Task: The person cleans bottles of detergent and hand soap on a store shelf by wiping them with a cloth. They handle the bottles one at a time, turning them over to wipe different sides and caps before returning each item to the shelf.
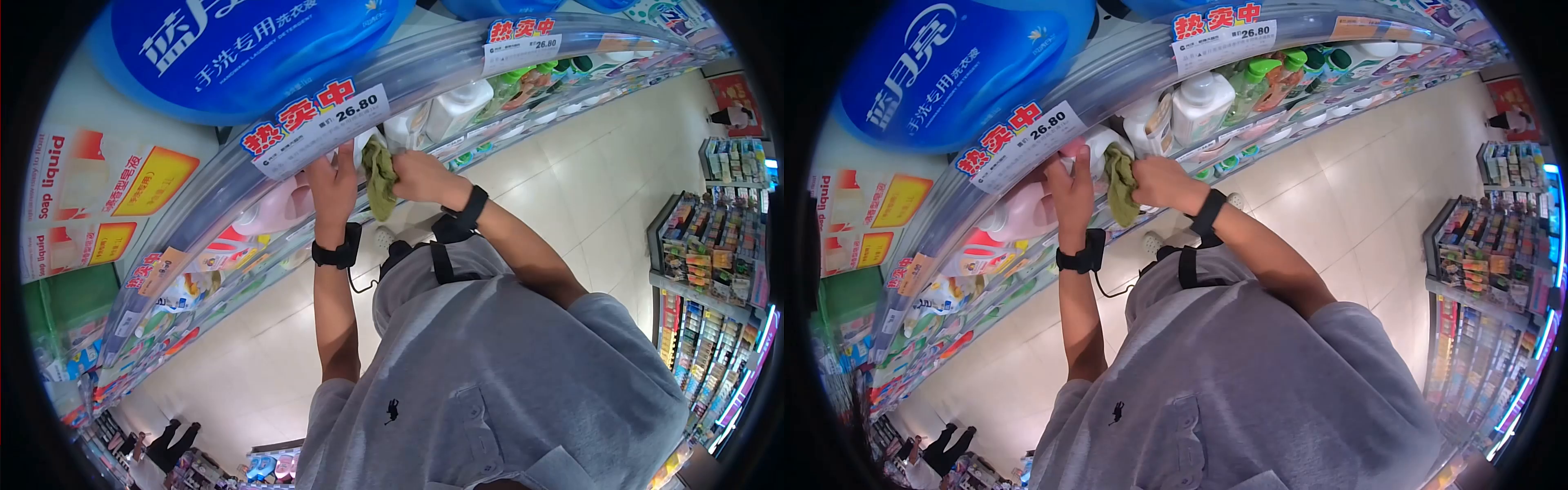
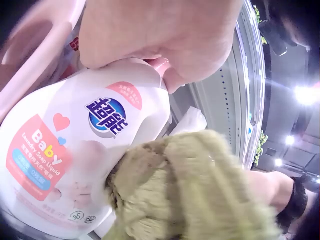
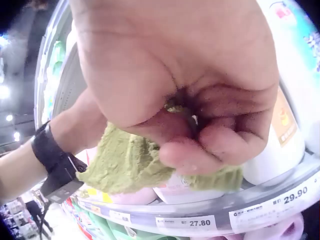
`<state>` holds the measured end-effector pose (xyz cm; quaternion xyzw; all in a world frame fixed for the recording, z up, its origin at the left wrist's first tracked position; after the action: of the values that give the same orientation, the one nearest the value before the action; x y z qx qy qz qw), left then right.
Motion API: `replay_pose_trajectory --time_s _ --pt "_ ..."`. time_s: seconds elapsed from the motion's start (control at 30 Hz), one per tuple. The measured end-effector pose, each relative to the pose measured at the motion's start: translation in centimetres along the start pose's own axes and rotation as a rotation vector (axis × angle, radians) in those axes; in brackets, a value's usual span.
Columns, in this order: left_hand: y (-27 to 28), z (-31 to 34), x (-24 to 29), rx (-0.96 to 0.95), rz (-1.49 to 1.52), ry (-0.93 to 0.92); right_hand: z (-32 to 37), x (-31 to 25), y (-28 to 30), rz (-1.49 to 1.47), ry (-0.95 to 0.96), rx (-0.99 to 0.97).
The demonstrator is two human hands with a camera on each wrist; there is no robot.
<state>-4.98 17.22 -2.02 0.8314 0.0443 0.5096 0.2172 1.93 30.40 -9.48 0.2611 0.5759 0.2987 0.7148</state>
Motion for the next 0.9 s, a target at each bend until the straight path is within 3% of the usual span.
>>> replay_pose_trajectory --time_s 0.17,0.2,0.27,0.37,0.47,0.57,0.67,0.77,0.87,0.9 --pt "-0.1 0.1 0.9 -0.050 -0.064 0.115 3.7 2.6 -1.3 -0.403 0.052 -0.200" --pt "0.3 0.4 1.9 0.010 -0.138 0.048 4.5 3.0 -1.2 -0.522 0.149 -0.175" --pt "0.5 1.6 3.8 0.126 -0.289 -0.085 6.1 4.1 0.2 -0.627 0.122 -0.126" --pt "0.0 3.3 4.3 0.333 -0.321 -0.122 7.8 7.1 0.4 -0.748 0.064 -0.141" --pt "-0.9 3.2 6.5 0.330 -0.263 -0.103 8.1 8.8 1.8 -0.776 0.061 -0.133" --pt "-2.6 1.7 8.9 0.298 -0.204 -0.075 7.9 9.5 4.2 -0.683 0.135 -0.108" --pt "-5.1 -1.0 11.1 0.089 -0.315 -0.093 7.5 9.5 6.4 -0.526 0.195 -0.111" --pt "-6.8 -2.9 13.6 0.051 -0.475 -0.135 7.6 9.7 7.8 -0.616 0.223 -0.124" --pt "-8.1 -2.6 10.1 -0.085 -0.438 0.185 7.5 10.2 8.1 -0.617 0.250 -0.188" --pt "-8.0 -2.8 10.3 -0.048 -0.471 0.114 7.5 10.4 8.1 -0.598 0.265 -0.205"
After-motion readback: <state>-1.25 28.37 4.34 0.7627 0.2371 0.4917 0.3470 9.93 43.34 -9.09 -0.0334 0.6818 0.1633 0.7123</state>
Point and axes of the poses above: each hand's wrist, its own z-axis away from the middle knuckle, its own y-axis out of the back of the hand, x = y × z, the point moved 8 cm from there along -z, towards the middle knuckle, and after that the axes turned 4 degrees about -z, right-handed, at the moved point
